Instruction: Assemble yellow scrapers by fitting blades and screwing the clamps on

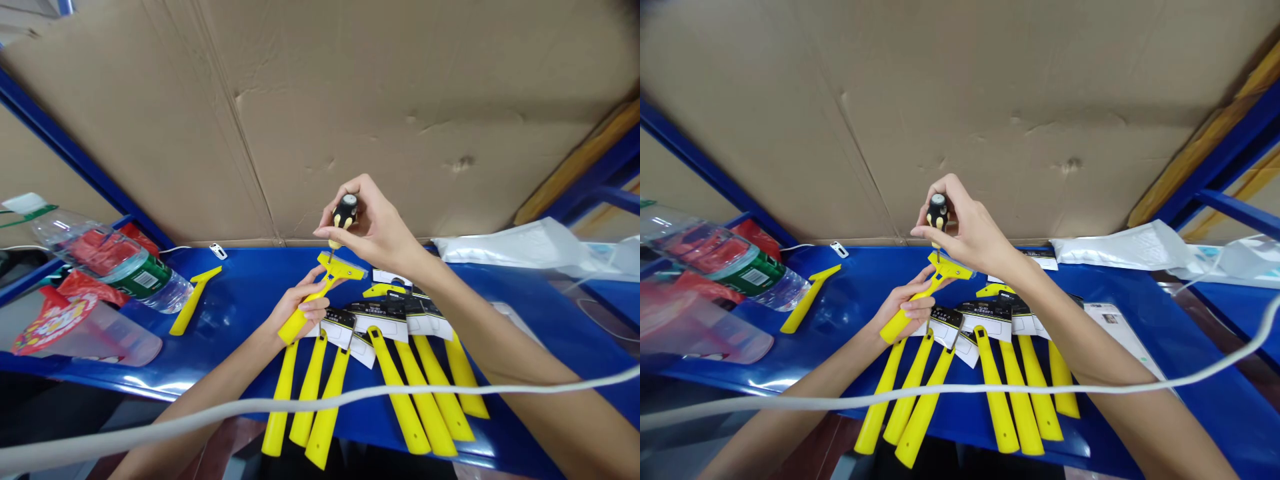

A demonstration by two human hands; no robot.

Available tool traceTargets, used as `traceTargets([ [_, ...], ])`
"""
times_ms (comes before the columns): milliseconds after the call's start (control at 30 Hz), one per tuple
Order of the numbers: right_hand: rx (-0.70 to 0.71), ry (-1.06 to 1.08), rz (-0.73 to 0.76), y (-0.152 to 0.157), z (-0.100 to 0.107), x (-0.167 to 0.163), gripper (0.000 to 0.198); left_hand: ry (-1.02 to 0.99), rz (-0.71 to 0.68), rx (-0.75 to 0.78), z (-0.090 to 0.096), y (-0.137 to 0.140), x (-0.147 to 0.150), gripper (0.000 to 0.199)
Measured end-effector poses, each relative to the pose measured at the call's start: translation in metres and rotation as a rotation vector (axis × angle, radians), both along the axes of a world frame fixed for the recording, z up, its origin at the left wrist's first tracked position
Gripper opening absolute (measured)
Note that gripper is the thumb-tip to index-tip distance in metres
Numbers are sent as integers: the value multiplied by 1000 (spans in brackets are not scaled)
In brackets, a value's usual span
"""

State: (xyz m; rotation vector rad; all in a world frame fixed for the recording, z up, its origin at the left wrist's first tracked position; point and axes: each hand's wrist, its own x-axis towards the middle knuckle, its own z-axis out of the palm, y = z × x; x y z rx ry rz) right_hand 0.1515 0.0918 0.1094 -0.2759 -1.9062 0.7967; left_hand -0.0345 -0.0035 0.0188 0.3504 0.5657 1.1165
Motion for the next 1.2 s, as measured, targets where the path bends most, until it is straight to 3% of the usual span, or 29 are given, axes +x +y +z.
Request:
traceTargets([
  [133,133,-32,-89,1,-3,0,45,-1,6,-9,-3,1,1,36],
  [233,217,-167,-69,0,-1,4,36,-8,37,-14,-5,3,1,34],
  [367,174,-215,29,0,3,9,43,19,75,-39,-6,3,2,33],
  [433,172,-181,-13,1,4,10,44,29,76,-36,-5,3,3,33],
  [600,316,-183,-150,2,7,13,41,0,42,3,-4,0,3,34],
  [767,209,-223,-41,1,9,16,45,-19,53,9,-4,0,1,35],
  [900,313,-229,-183,1,9,15,42,0,44,21,-3,0,1,37],
  [967,359,-275,-179,0,9,14,42,9,44,13,-4,0,2,35],
  [1100,271,-323,-69,-1,8,14,48,17,32,9,-5,0,2,34],
  [1200,290,-294,-185,2,6,14,45,34,14,22,-4,-1,3,38],
])
